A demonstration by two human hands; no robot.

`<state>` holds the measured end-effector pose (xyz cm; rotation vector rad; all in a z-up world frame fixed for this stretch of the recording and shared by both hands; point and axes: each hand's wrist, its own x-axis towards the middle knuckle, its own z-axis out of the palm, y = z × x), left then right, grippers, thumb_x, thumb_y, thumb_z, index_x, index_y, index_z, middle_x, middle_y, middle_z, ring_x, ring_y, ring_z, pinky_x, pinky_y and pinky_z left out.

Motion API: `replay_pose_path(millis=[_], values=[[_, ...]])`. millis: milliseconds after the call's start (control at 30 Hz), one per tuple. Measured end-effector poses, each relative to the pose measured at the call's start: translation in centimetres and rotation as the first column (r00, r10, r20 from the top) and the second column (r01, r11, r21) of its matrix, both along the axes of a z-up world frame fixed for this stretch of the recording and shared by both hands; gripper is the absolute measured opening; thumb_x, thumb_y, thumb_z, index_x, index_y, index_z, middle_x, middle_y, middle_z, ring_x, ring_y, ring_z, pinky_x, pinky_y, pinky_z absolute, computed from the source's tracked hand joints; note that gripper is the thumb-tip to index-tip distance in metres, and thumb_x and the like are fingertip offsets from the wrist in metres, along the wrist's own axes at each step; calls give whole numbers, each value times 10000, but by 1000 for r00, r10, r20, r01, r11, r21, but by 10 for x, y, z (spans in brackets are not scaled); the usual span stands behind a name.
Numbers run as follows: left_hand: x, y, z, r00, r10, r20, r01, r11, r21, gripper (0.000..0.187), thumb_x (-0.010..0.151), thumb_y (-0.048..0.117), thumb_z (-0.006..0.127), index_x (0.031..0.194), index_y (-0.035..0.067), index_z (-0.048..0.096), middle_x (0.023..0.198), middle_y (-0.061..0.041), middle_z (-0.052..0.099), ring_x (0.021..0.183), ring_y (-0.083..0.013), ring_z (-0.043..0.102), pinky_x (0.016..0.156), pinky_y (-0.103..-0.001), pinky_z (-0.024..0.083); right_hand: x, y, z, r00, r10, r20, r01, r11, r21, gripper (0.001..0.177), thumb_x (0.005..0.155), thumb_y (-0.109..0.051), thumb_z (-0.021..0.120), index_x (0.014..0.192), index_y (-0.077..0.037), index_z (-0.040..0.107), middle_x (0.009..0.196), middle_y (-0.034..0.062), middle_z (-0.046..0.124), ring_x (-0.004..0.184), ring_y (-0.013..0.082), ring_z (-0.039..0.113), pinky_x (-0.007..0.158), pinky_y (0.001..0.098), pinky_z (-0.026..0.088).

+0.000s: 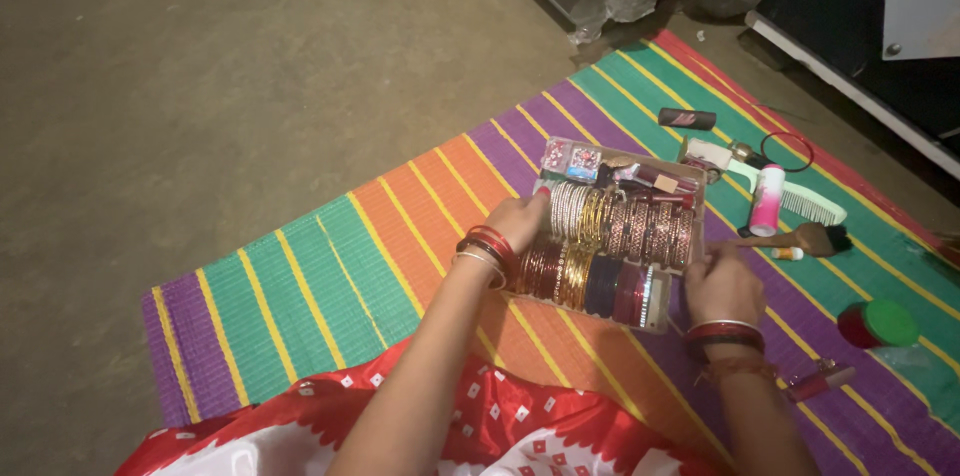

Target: The person sits on a mat and organizes various jewelry and cosmetic items. They handle bangles, a small packet, a hairbrush, and a comb, placing them into a drawer of a black cabinet.

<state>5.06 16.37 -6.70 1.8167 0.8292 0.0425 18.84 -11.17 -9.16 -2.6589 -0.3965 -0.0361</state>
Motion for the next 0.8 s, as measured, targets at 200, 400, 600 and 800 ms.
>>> replay_pose_path(millis=[200, 400, 600, 800], values=[[-1, 2, 3, 1000, 11, 3, -11, 1000, -21, 771, 954, 583, 421, 1238, -96, 650, 1220, -330, 687, 1191, -401, 668, 1049, -431, 464, 1, 0, -2, 1000, -25, -7, 26, 983, 183, 372, 936, -185, 618, 1267, -29, 685, 1077, 279, 722, 1003, 459, 695, 902, 536, 540], [-2, 1, 8, 999, 15, -37, -19, 995, -94, 748, 952, 569, 388, 1303, -45, 631, 1264, -282, 670, 1200, -362, 660, 1042, -424, 451, 2, 2, 4, 998, 16, -56, 2, 955, 296, 421, 940, -101, 575, 1346, -16, 647, 1136, 259, 722, 939, 385, 744, 847, 487, 587], [1, 2, 2, 999, 11, 38, -7, 995, -101, 748, 938, 559, 417, 1290, -63, 640, 1246, -294, 690, 1178, -367, 673, 1031, -418, 466, -7, 9, 14, 997, 22, -75, 6, 938, 346, 469, 975, -44, 514, 1435, -7, 599, 1142, 287, 710, 975, 368, 726, 828, 484, 566], [5, 2, -1, 999, 17, 45, -13, 997, -80, 757, 940, 574, 437, 1209, -97, 666, 1100, -290, 736, 1034, -359, 723, 939, -429, 517, -7, 14, 19, 911, 203, -359, 160, 628, 762, 532, 970, 55, 322, 1486, 8, 440, 1262, 238, 652, 1000, 305, 736, 773, 345, 605]])
